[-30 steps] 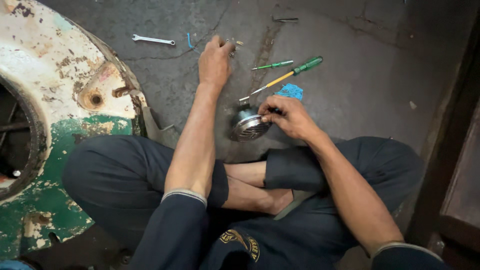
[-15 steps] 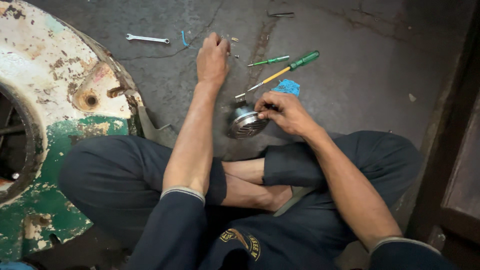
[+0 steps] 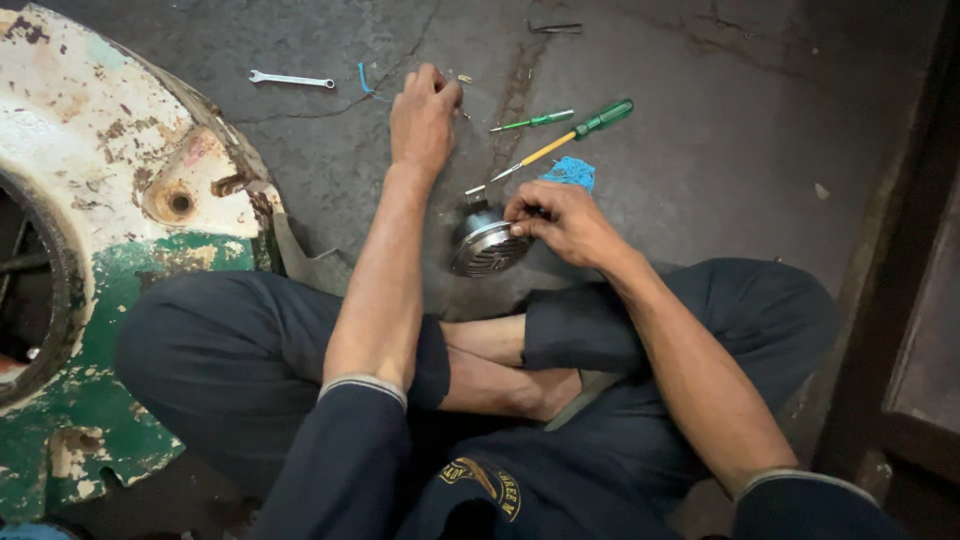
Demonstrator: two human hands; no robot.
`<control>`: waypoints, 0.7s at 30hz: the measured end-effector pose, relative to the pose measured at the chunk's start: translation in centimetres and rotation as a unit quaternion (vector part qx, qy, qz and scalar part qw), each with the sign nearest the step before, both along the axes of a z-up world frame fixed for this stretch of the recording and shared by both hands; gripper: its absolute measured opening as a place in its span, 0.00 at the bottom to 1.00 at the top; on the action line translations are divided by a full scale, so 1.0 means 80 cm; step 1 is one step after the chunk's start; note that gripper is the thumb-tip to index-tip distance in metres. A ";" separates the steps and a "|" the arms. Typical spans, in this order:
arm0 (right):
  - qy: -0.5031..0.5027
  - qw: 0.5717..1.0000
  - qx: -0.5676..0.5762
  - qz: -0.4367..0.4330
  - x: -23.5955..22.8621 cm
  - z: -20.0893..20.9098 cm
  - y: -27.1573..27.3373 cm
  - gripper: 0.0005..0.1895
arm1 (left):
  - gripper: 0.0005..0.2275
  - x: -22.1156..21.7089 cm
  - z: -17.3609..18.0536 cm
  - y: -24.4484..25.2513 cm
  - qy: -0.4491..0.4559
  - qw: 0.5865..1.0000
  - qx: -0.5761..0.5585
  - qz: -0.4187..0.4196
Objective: The person sits on the floor and assembles a circular metal part with a slotted cover. They use a screwdriver to tighten screws and a wrench to secure nuts, handling small metal components and tools throughout the process.
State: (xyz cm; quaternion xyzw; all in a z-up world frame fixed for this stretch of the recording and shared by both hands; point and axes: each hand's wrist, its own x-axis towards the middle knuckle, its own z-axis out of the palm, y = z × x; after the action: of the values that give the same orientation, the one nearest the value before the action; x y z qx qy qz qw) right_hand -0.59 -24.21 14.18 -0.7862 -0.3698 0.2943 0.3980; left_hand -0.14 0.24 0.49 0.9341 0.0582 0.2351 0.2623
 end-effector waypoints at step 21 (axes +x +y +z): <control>-0.005 0.996 0.037 -0.084 -0.011 -0.042 -0.019 0.13 | 0.09 -0.043 0.078 -0.070 0.210 0.926 -0.083 -0.302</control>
State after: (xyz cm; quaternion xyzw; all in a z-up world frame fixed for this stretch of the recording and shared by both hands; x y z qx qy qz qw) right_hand -1.49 -25.74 10.86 -0.8005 -0.3147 0.2422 0.4488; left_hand -3.56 -5.37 6.73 0.9104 -0.1533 -0.0627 0.3791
